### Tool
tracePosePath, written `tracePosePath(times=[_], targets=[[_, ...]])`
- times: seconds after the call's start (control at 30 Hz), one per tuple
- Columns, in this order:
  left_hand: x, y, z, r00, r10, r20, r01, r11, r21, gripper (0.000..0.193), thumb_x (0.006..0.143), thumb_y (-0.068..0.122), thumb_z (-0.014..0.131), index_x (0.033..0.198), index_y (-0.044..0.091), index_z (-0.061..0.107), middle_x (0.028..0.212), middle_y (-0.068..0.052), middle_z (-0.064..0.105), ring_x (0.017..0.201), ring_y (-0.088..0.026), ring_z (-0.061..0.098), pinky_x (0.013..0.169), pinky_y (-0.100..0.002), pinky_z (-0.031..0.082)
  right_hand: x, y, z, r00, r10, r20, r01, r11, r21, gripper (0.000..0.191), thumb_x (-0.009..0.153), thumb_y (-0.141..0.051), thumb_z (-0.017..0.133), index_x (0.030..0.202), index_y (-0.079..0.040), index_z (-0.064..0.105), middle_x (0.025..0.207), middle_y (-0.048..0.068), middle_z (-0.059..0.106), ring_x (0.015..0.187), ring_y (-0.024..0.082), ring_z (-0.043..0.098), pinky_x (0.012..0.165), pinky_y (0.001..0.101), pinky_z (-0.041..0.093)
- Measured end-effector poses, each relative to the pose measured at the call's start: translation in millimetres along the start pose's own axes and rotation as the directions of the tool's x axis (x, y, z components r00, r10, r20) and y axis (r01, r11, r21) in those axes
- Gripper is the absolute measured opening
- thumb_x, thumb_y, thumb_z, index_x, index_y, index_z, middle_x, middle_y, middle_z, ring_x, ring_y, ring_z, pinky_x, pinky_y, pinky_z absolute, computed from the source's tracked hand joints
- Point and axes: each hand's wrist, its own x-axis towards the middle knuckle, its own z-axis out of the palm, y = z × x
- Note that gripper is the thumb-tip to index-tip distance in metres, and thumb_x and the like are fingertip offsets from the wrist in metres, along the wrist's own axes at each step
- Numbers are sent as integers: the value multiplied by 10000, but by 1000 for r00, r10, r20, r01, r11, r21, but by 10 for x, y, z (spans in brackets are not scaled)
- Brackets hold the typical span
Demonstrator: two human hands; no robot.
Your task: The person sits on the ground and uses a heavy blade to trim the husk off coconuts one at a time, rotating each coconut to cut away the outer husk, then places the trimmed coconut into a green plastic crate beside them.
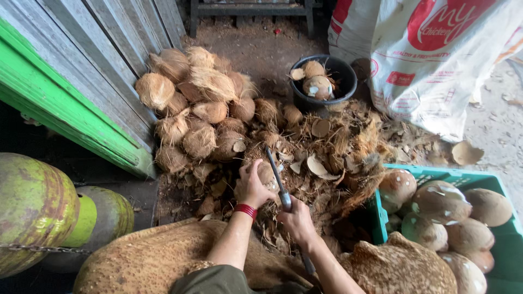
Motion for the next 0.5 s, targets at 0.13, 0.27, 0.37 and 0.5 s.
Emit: tracePosePath(times=[0.13,0.27,0.37,0.5], targets=[[-43,15,30,999,0,-48,1,1000,23,1207,370,299,1058,1383,318,403,1409,-123,397,1153,-391,555,855,-546,563,-106,14,23,970,-210,-123,209,978,-19,61,857,-46,631,907,-30,601,596,98,602,487,123,517,426,301,412],[-74,-64,14,999,-53,3,53,994,-94,1178,397,240,995,1396,372,385,1425,-115,411,1187,-361,579,904,-526,597,159,398,163,803,566,186,-590,800,114,78,878,-2,542,911,15,612,687,78,606,479,157,486,405,324,391],[-54,-243,-33,1000,-27,15,30,982,-189,1208,380,175,980,1402,400,377,1434,-117,438,1233,-353,570,974,-534,569,248,699,215,828,540,149,-554,829,78,104,880,-17,532,873,-17,636,689,75,643,465,133,490,399,312,410],[-7,-441,-25,995,-56,77,67,986,-154,1191,400,193,1004,1375,397,352,1430,-96,487,1275,-340,547,1012,-540,533,257,662,130,860,478,177,-498,862,96,50,835,1,638,837,24,594,680,78,587,478,147,499,410,304,428]])
